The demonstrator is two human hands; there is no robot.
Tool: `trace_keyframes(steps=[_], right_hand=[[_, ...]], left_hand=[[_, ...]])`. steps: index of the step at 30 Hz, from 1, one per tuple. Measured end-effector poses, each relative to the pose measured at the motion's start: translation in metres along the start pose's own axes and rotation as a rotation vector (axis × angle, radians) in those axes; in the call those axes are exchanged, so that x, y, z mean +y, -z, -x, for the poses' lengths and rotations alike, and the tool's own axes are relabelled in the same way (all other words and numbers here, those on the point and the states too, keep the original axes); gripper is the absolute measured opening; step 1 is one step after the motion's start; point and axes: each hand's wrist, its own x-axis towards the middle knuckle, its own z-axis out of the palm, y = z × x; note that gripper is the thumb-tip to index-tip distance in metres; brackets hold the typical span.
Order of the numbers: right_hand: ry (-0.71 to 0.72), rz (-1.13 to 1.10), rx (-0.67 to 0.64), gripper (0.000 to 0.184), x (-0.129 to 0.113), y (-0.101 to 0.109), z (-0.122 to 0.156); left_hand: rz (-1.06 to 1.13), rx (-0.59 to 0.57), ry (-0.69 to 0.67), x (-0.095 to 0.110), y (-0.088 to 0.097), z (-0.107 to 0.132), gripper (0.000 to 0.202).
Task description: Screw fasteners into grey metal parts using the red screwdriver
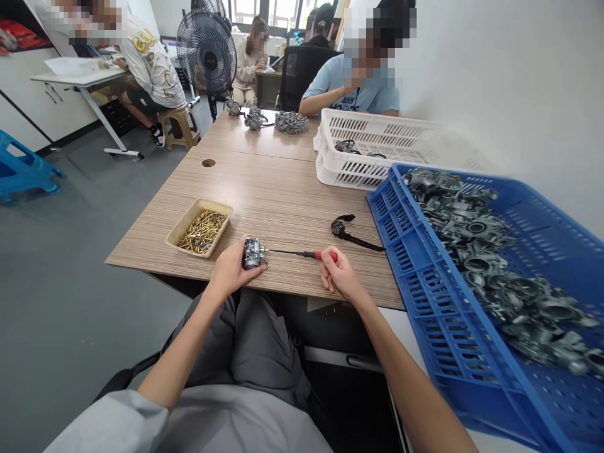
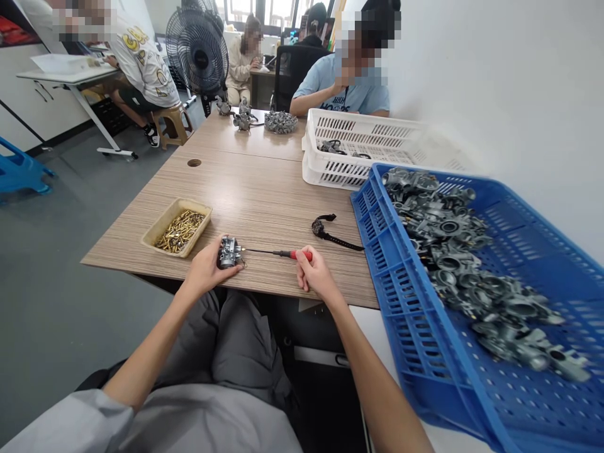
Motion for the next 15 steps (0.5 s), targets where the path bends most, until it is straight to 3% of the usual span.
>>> trace_keyframes(steps=[4,11,15], right_hand=[[0.013,-0.091,-0.044,0.049,-0.0001,0.0015,0.0000],[-0.015,-0.001,0.003,0.050,0.0012,0.0004,-0.0003],[-0.003,-0.098,-0.044,0.049,-0.0009,0.0013,0.0003]], left_hand=[[0.002,0.005,-0.004,-0.0003,-0.0008,0.0003,0.081],[0.000,-0.005,0.000,0.0007,0.0003,0.0001,0.078],[-0.006,0.003,-0.009,-0.0001,0.0003,0.0001,0.081]])
